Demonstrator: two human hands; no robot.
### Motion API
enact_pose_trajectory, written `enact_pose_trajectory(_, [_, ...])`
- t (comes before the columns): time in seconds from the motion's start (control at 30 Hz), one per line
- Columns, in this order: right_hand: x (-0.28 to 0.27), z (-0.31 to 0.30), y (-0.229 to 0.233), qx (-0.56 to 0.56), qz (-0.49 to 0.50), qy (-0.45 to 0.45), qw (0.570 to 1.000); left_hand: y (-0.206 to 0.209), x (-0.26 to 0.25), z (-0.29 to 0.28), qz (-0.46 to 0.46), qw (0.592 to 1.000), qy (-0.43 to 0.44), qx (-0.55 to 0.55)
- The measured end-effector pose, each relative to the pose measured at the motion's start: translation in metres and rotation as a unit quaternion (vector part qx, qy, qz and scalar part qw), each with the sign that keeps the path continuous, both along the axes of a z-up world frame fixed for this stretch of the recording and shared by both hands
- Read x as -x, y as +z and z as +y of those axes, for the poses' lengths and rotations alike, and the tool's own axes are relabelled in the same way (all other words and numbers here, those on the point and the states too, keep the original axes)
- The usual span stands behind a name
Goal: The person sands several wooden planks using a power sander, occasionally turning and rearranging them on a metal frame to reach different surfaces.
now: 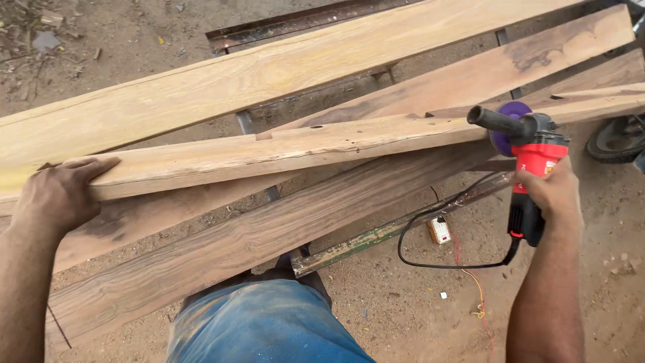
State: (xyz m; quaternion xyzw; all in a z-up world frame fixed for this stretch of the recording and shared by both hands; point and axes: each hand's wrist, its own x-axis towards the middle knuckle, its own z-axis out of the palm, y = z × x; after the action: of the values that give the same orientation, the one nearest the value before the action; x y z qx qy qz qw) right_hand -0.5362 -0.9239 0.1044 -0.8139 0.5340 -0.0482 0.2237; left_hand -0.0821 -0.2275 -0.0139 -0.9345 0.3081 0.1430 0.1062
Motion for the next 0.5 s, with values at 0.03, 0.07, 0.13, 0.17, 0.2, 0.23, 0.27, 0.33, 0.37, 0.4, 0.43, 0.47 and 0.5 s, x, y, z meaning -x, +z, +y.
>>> enact_pose_trajectory(0.03, [-0.015, 0.005, 0.005, 0.0, 0.018, 0.009, 1.0, 0.015, 0.0, -0.012, 0.056, 0.996, 0.028, -0.064])
enact_pose_trajectory(0.07, [-0.03, 0.011, 0.01, 0.001, 0.035, 0.019, 0.999, 0.029, -0.002, -0.022, 0.112, 0.984, 0.057, -0.125])
enact_pose_trajectory(0.13, [-0.06, 0.047, 0.002, 0.007, 0.059, 0.072, 0.996, 0.027, -0.011, -0.017, 0.124, 0.985, 0.058, -0.103])
enact_pose_trajectory(0.17, [-0.07, 0.065, 0.003, 0.021, 0.089, 0.11, 0.99, 0.022, -0.017, -0.019, 0.138, 0.987, 0.043, -0.074])
enact_pose_trajectory(0.2, [-0.088, 0.099, 0.003, 0.023, 0.09, 0.116, 0.989, 0.024, -0.017, -0.02, 0.14, 0.986, 0.049, -0.071])
enact_pose_trajectory(0.23, [-0.109, 0.133, 0.004, 0.013, 0.106, 0.16, 0.981, 0.028, -0.025, -0.022, 0.163, 0.983, 0.046, -0.066])
enact_pose_trajectory(0.27, [-0.131, 0.167, 0.005, 0.003, 0.123, 0.204, 0.971, 0.032, -0.033, -0.024, 0.186, 0.98, 0.043, -0.06])
enact_pose_trajectory(0.33, [-0.191, 0.256, 0.023, -0.025, 0.122, 0.24, 0.963, 0.032, -0.049, -0.026, 0.2, 0.978, 0.039, -0.05])
enact_pose_trajectory(0.37, [-0.217, 0.302, 0.032, -0.058, 0.127, 0.272, 0.952, 0.031, -0.054, -0.027, 0.22, 0.974, 0.029, -0.043])
enact_pose_trajectory(0.4, [-0.232, 0.332, 0.035, -0.056, 0.127, 0.276, 0.951, 0.031, -0.056, -0.031, 0.219, 0.974, 0.033, -0.042])
enact_pose_trajectory(0.43, [-0.253, 0.363, 0.035, -0.078, 0.118, 0.314, 0.939, 0.034, -0.063, -0.032, 0.231, 0.972, 0.016, -0.033])
enact_pose_trajectory(0.47, [-0.272, 0.396, 0.04, -0.1, 0.109, 0.353, 0.924, 0.04, -0.07, -0.031, 0.242, 0.97, -0.001, -0.025])
enact_pose_trajectory(0.5, [-0.287, 0.414, 0.037, -0.099, 0.078, 0.382, 0.916, 0.041, -0.069, -0.027, 0.212, 0.976, 0.03, -0.033])
